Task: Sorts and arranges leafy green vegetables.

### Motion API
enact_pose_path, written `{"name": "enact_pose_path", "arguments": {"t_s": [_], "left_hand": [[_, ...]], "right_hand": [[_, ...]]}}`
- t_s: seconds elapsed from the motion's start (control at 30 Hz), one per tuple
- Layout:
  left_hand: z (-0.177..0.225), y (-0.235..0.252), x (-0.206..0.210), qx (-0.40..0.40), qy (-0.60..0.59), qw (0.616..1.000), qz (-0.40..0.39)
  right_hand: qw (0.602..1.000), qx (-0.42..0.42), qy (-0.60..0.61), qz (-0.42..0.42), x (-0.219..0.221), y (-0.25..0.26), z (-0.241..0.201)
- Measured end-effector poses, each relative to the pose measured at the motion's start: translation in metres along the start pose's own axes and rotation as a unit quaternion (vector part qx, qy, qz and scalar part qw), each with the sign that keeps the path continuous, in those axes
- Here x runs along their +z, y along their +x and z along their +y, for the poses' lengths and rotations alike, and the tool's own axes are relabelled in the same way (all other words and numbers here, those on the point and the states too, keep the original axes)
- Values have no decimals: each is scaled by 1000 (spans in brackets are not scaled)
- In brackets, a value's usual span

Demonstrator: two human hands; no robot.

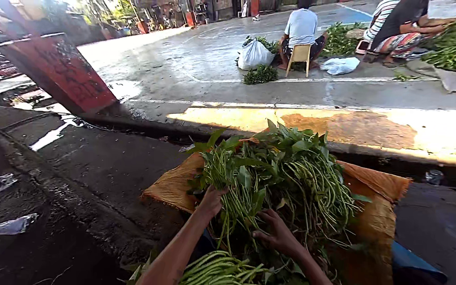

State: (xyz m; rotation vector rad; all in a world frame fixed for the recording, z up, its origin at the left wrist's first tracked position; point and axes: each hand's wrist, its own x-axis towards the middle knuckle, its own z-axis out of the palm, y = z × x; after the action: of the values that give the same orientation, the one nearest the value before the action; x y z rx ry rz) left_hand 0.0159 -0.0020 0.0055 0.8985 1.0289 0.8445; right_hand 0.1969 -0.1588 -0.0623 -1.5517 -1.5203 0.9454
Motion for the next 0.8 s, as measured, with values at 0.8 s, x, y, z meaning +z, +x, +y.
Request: {"name": "enact_pose_path", "arguments": {"t_s": [0.8], "left_hand": [[-2,2,11,-25,-38,999,-4]], "right_hand": [[838,68,480,251,49,49,-38]]}}
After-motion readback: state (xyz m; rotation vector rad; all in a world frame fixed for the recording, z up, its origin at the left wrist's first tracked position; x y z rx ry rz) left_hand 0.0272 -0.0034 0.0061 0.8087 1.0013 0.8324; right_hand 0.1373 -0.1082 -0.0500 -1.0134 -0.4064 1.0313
